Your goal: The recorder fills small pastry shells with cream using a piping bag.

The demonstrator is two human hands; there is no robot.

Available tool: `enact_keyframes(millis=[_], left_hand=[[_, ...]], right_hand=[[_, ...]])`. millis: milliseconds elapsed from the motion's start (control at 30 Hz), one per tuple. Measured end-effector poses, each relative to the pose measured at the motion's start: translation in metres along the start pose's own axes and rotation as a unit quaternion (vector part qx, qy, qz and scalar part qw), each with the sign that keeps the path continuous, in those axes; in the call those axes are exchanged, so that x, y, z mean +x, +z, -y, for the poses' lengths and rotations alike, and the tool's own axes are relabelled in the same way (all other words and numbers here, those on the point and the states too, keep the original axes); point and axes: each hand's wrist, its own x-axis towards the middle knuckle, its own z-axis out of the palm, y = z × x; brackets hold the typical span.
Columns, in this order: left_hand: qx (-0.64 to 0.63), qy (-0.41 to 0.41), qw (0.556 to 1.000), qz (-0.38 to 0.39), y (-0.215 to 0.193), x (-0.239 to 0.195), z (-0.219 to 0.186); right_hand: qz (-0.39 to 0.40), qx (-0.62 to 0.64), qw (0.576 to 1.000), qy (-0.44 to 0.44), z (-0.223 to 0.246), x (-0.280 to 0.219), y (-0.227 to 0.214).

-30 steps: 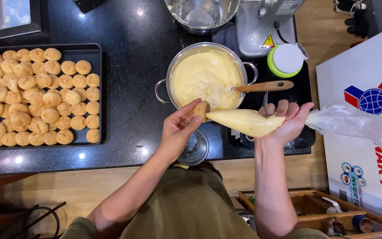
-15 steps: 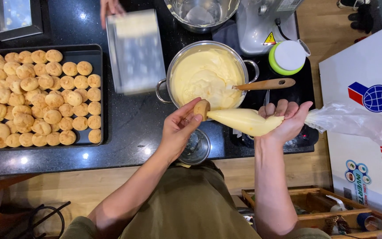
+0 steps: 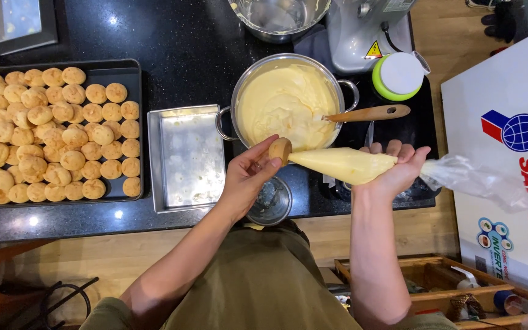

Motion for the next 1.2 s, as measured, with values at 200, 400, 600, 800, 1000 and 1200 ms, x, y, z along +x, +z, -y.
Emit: enact_keyframes(millis=[200,400,600,800,1000,1200], left_hand=[[0.031,-0.012,0.999,0.003,-0.001,0.002,0.000],[0.000,-0.042,0.999,-0.013,-0.011,0.011,0.007],[0.025,-0.042,0.999,-0.010,-0.028,0.036,0.008],[0.328,0.027,0.944,0.028,-0.008,0.059,-0.015],[0.597,0.180,0.767,0.151,0.010,0.071,-0.021],[0.643,0.179,0.711,0.221,0.009,0.077,-0.021]], right_hand=[[-0.060,0.023,0.998,0.012,-0.003,0.004,-0.010],[-0.098,0.058,0.993,0.045,-0.003,0.008,-0.016],[-0.127,0.081,0.988,0.037,0.001,0.019,-0.031],[-0.112,0.089,0.990,-0.002,0.015,0.030,-0.052],[-0.145,0.095,0.984,-0.040,0.030,0.028,-0.058],[-0.156,0.102,0.981,-0.057,0.038,0.020,-0.058]])
